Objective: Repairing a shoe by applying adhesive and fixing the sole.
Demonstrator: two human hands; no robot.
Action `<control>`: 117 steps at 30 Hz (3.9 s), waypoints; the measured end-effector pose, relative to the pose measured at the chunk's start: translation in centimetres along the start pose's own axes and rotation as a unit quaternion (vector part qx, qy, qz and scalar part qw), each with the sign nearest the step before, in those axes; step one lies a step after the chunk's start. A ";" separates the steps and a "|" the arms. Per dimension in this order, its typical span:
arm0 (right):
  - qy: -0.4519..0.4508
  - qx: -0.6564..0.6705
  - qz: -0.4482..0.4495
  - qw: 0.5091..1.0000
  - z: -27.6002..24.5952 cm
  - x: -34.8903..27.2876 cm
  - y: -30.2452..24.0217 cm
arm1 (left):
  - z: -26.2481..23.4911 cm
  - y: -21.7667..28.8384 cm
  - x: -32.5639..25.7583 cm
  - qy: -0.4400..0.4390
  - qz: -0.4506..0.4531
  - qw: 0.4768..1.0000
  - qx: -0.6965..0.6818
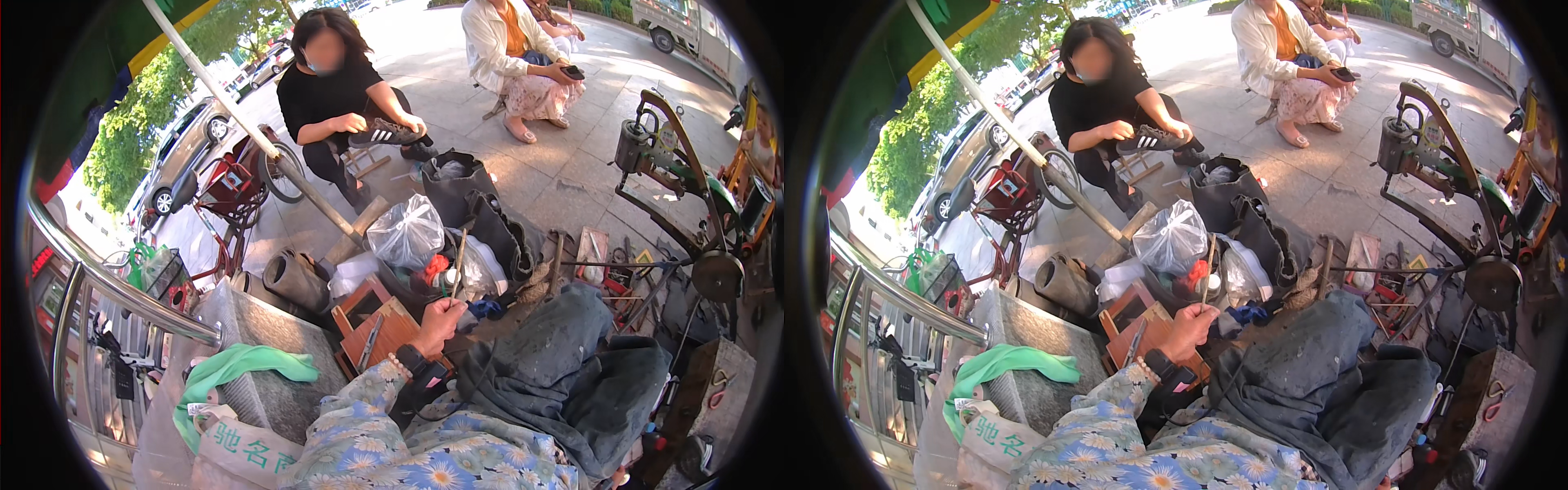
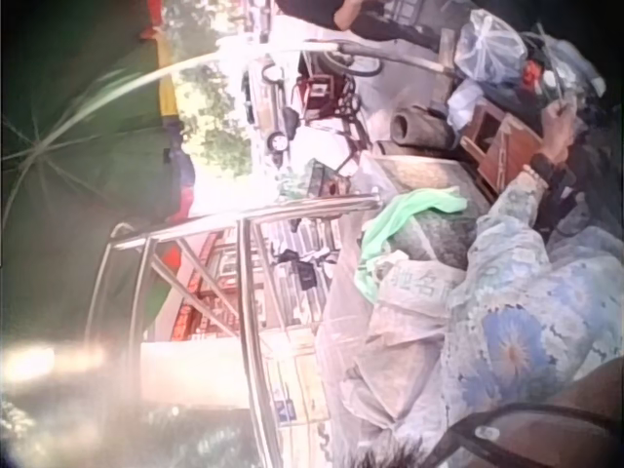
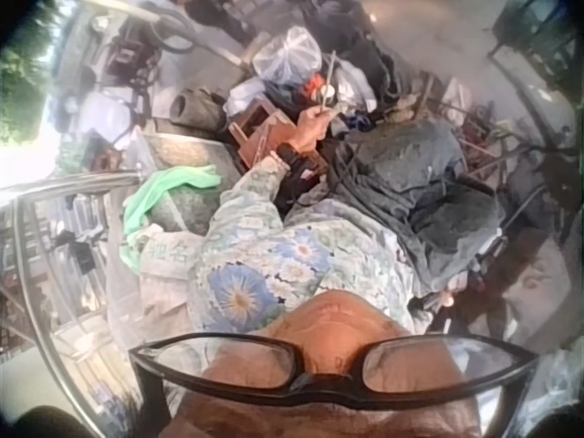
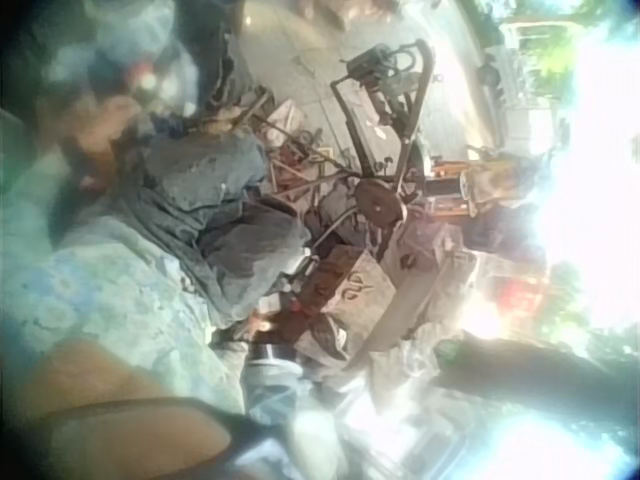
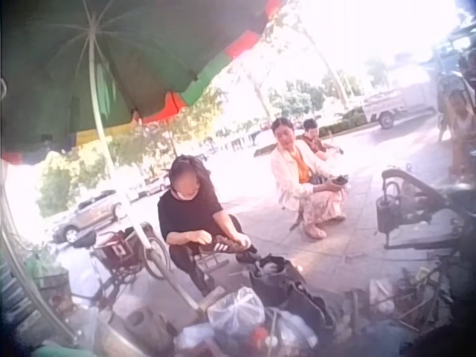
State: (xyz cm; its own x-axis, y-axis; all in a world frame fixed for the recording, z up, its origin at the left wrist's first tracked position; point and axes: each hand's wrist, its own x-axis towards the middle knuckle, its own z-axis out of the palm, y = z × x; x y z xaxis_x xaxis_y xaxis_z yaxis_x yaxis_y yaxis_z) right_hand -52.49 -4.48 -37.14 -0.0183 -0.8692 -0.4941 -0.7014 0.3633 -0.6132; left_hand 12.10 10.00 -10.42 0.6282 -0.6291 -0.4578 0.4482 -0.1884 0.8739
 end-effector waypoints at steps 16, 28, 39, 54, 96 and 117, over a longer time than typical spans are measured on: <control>0.038 -0.085 -0.021 0.995 1.0 -0.9 -3.8 | -9.5 7.5 8.7 0.070 0.207 0.946 -0.240; 0.026 -0.061 -0.011 0.998 -0.6 -2.0 -3.2 | -9.5 14.5 22.3 0.106 0.125 0.904 -0.396; 0.064 -0.032 -0.010 0.997 -1.8 -4.5 -1.9 | -7.0 14.0 18.7 0.243 0.268 0.867 -0.343; 0.072 0.382 -0.173 0.905 -9.2 -6.5 -27.2 | 3.7 12.8 -1.1 -0.195 0.441 0.837 0.260; -0.425 0.020 -0.313 0.849 6.9 -9.4 -56.6 | 11.0 0.9 1.7 -0.301 0.081 0.947 -0.081; -0.349 0.026 -0.286 0.892 8.5 -8.6 -56.0 | 11.6 0.4 2.5 -0.275 0.024 0.958 -0.083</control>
State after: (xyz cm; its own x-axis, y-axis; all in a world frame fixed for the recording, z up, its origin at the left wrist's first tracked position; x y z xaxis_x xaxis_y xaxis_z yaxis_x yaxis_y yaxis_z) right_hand -7.03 -14.45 -3.78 0.7925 -0.5040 -0.3434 -0.4194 -0.0416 -0.9068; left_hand 6.47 -0.33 -9.32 0.2405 -0.9447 -0.2232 0.5509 -0.0565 0.8327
